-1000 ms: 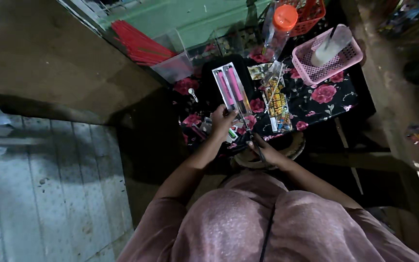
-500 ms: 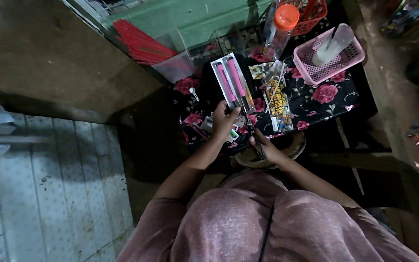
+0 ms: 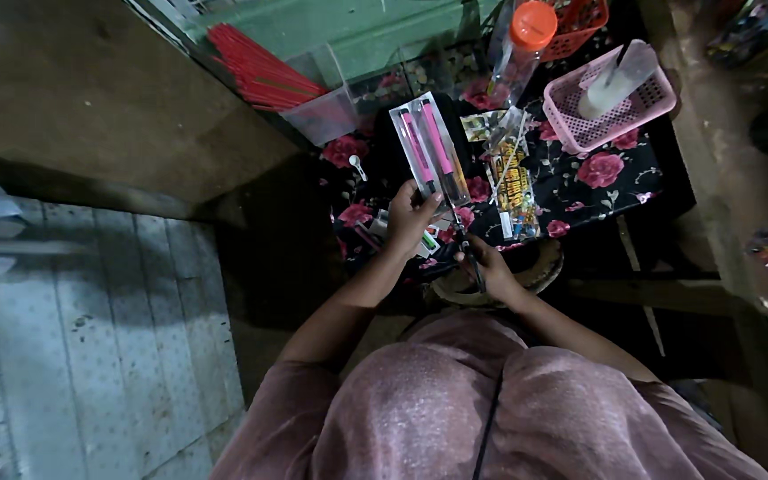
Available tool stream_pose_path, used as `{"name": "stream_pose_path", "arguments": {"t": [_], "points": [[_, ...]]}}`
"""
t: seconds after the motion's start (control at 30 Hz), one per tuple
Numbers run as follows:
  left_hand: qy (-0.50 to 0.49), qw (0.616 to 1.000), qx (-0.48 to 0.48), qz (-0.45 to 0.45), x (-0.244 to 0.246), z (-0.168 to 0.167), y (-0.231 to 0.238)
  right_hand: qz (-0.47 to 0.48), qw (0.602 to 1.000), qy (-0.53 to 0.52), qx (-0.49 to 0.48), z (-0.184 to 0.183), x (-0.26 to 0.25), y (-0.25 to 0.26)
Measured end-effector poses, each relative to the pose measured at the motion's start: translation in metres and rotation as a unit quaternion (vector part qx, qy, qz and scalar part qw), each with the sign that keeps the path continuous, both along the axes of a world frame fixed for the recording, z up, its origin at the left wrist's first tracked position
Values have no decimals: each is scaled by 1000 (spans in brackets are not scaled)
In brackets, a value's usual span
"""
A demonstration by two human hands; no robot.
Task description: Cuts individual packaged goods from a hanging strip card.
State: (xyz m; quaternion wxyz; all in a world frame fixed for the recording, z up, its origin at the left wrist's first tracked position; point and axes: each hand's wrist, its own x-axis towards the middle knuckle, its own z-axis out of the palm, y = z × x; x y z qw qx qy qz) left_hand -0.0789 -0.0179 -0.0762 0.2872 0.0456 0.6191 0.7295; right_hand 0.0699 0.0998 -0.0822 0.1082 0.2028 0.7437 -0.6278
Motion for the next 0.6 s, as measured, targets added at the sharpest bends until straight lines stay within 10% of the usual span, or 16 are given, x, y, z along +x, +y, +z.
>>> {"name": "stream_pose_path", "arguments": {"t": [0.6], "points": [[47,997,-42,-37,-21,9,-4,49,998,-34,-16,24,-4,1]]}}
